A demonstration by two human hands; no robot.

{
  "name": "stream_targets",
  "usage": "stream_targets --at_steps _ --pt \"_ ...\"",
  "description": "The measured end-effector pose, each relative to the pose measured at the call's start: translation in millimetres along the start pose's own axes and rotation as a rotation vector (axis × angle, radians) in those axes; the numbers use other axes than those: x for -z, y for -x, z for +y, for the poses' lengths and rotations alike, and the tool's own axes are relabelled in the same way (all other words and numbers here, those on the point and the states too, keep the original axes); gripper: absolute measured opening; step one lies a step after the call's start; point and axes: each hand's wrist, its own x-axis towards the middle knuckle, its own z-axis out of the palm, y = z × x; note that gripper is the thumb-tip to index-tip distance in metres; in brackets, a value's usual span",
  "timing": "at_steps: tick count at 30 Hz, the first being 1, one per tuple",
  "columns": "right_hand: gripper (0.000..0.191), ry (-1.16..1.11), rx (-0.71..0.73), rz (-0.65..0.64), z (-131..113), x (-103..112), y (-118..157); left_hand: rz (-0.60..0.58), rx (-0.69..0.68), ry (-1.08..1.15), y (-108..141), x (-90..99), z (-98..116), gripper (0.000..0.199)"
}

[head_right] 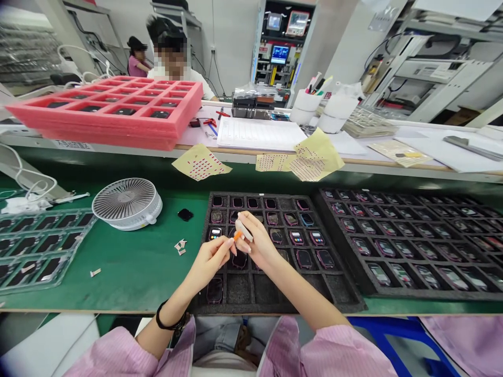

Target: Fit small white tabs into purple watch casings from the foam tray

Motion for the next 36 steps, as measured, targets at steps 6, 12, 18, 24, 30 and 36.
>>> stream_targets --at_steps 6,12,18,24,30,36 --pt "0.03 0.008 0.021 -0.015 3.7 0.0 -0.3 0.015 -0.004 -0.034 -0.3 1.1 0.9 0.039" --pt "0.028 0.012 0.002 -0.027 3.1 -0.3 0.8 0.026 0.018 -0.005 0.4 1.0 2.8 0.04" --pt "0.033 -0.045 -0.045 -0.033 4.4 -2.7 -0.5 0.042 0.02 0.031 1.7 -0.2 5.1 0.043" --pt "0.029 0.059 0.033 -0.003 5.7 -2.2 0.4 0.043 0.015 -0.011 1.3 4.0 3.2 0.042" --pt "0.03 0.147 0.044 -0.017 1.5 -4.1 2.0 -0.006 0.024 0.031 0.4 6.8 6.5 0.045" --pt "0.037 -0.125 -0.146 -0.098 10.4 -7.7 -0.5 0.03 0.008 0.126 3.1 0.4 2.2 0.049"
